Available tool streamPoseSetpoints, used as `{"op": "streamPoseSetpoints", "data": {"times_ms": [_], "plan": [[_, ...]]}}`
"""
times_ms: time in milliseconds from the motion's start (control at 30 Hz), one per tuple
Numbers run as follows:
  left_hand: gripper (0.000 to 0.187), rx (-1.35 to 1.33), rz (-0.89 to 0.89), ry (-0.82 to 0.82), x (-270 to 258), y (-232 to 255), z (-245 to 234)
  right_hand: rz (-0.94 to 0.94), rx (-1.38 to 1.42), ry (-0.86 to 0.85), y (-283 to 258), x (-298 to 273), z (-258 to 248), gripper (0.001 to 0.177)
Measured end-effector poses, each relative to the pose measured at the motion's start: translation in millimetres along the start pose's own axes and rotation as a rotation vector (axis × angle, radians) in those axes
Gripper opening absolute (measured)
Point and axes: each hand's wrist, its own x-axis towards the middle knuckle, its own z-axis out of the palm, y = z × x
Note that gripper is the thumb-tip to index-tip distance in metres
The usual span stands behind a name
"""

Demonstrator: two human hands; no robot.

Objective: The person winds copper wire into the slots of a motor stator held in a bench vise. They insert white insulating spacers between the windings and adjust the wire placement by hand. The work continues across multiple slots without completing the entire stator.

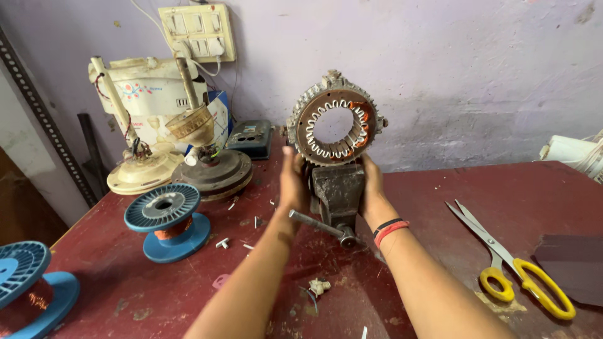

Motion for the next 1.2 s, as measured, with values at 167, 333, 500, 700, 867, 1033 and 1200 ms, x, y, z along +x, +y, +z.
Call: {"op": "streamPoseSetpoints", "data": {"times_ms": [167, 333, 500, 700, 867, 1033, 1200], "plan": [[0.075, 0.356, 0.510, 0.107, -2, -52, -5, -0.016, -0.060, 0.017, 54, 23, -37, 0.043], [0.066, 0.672, 0.360, 0.142, -20, -53, -16, -0.189, -0.362, -0.101, 66, 37, -57, 0.025], [0.072, 0.585, 0.387, -0.012, -11, -34, -25, -0.040, -0.229, -0.133, 61, 31, -52, 0.020], [0.079, 0.292, 0.158, -0.238, 21, -35, -38, 0.039, -0.216, -0.222, 46, 34, -49, 0.029], [0.076, 0.493, 0.175, -0.085, 40, -46, -47, 0.065, -0.213, -0.339, 48, 43, -61, 0.036], [0.077, 0.387, 0.107, -0.170, 39, -40, -53, 0.153, -0.147, -0.317, 45, 40, -59, 0.042], [0.078, 0.266, 0.079, -0.364, 30, -36, -59, -0.159, -0.284, -0.309, 49, 48, -78, 0.047]]}}
